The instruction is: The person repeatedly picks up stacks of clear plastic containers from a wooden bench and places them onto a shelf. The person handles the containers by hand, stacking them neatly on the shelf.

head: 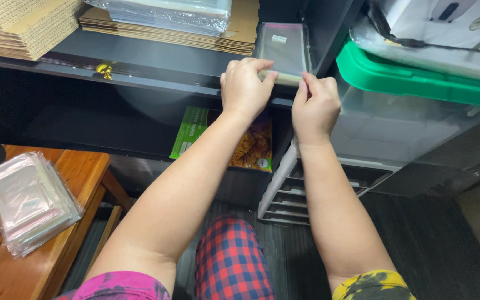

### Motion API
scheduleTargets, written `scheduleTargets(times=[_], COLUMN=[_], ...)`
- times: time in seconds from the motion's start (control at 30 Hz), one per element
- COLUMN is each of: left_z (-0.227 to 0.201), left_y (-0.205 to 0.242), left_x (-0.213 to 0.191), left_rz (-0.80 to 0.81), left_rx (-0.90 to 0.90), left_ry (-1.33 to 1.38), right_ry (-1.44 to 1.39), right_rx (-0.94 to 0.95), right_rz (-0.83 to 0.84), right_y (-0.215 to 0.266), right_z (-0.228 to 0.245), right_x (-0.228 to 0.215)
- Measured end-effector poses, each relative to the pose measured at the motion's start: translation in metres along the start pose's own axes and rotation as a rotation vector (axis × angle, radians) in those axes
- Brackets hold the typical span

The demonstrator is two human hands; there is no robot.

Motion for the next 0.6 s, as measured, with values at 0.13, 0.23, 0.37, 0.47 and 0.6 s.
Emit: scheduleTargets(times=[0.13,0.23,0.37,0.47,0.6], left_z=[0.004,0.006,0.012,0.015,0.015], left_y=[0.0,0.0,0.0,0.008,0.031], left_x=[0.003,0.007,0.005,-0.004,-0.028], left_rz=[-0.011,-0.01,-0.104,-0.133,-0.162], left_rx=[0.008,0.017,0.069,0.1,0.116], left_ry=[0.004,0.013,0.015,0.035,0.124], right_ry=[-0.045,-0.085,-0.187,-0.297,-0.405], right_rx=[-0.023,-0.031,-0.091,-0.109,-0.138], right_rz=[-0.001,-0.018,0.025,0.034,0.055], right_y=[0.001,0.002,0.003,0.01,0.025], right_z=[0.001,0.006,0.045,0.078,0.123], right_x=[0.0,-0.004,-0.019,-0.033,-0.046])
Point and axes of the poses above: each hand's wrist, its own y-axis away from the middle knuckle, its own x-axis out of the palm, z = x × y, the point moved 8 cm from there along -y, towards the middle knuckle, and after that the axes turned 7 degrees about z, right-handed, at the moved point
